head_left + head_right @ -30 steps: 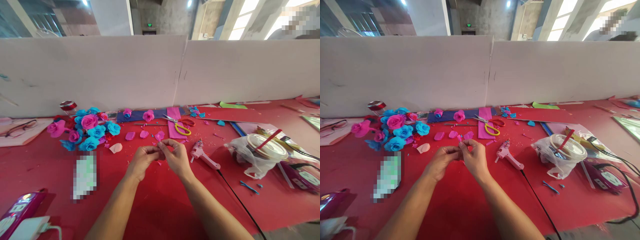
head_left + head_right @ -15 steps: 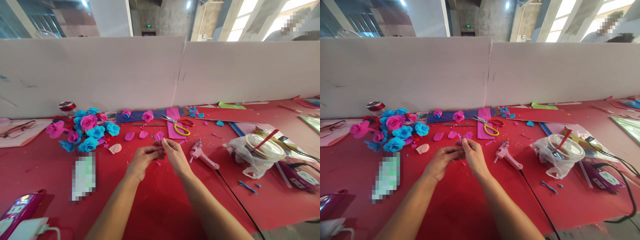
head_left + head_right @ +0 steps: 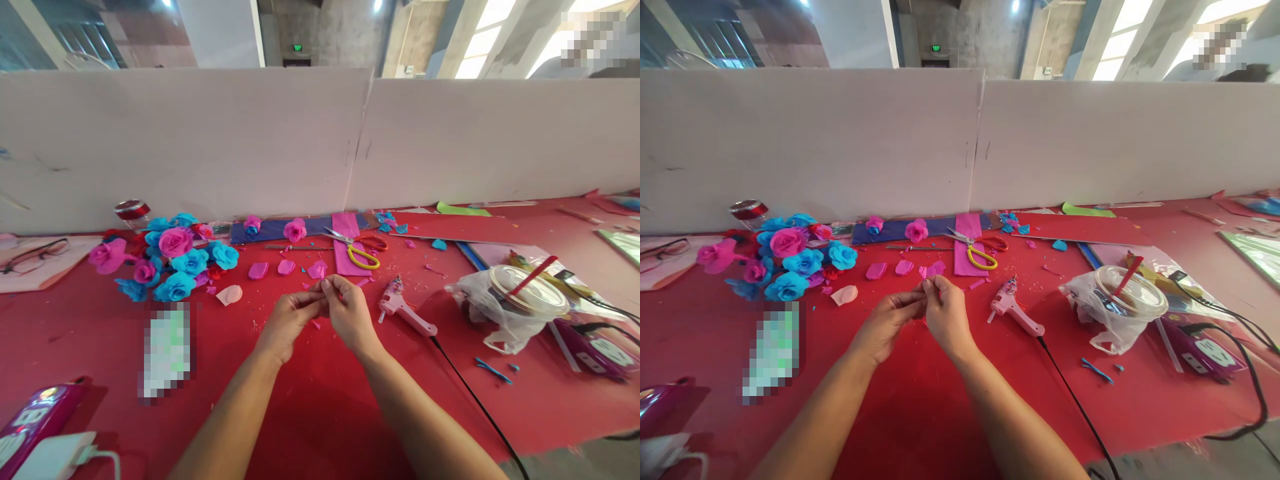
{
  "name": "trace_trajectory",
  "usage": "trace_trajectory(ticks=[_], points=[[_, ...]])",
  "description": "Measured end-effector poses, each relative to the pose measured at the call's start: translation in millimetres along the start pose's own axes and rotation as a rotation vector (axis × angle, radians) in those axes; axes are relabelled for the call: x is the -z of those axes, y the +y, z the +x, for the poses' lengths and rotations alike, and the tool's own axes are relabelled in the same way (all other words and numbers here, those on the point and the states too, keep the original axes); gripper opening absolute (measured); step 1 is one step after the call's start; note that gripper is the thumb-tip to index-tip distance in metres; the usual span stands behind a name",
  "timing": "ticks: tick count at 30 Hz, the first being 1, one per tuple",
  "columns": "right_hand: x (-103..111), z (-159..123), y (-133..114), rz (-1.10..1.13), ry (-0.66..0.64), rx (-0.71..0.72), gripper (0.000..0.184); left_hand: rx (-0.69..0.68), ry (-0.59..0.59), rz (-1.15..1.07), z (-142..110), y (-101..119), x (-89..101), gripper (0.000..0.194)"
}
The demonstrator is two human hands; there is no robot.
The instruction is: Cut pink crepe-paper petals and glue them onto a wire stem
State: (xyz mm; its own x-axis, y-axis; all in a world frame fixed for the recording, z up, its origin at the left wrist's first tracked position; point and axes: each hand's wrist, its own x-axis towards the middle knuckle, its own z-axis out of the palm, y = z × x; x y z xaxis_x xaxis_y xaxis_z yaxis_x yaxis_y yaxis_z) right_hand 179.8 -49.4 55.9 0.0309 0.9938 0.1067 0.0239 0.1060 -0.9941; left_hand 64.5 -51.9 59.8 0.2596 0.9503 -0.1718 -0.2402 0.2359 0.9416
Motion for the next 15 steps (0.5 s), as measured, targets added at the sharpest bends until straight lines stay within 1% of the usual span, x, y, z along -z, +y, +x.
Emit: trace_trajectory(ticks=[4,6,8,11,13,15], points=[[-0.1,1.1,-5.8,0.247,-0.088,-0.116,0.033,-0.015,0.012,0.025,0.9,-0.7,2.9,0.019],[1.2,1.9,-8.8,0.280,-0.095,-0.138,0.037,-0.013,0.019,0.035,1.2,0.4,5.2,0.017],[3.2,2.3,-10.6,0.211,-0.055,-0.098,0.036,-0.013,0.021,0.043,1.2,2.2,6.7,0.015],[6.0,1.3,-11.5,-0.006,0.040,0.004,0.028,-0.010,0.033,0.054,0.9,3.6,6.2,0.013],[7.2,-0.3,-11.2,-0.104,0.065,0.035,0.026,-0.008,0.041,0.056,0.7,2.3,4.3,0.013],[7.8,-1.3,-9.6,-0.129,0.058,0.030,0.027,-0.012,0.039,0.043,0.8,-0.4,2.2,0.012]])
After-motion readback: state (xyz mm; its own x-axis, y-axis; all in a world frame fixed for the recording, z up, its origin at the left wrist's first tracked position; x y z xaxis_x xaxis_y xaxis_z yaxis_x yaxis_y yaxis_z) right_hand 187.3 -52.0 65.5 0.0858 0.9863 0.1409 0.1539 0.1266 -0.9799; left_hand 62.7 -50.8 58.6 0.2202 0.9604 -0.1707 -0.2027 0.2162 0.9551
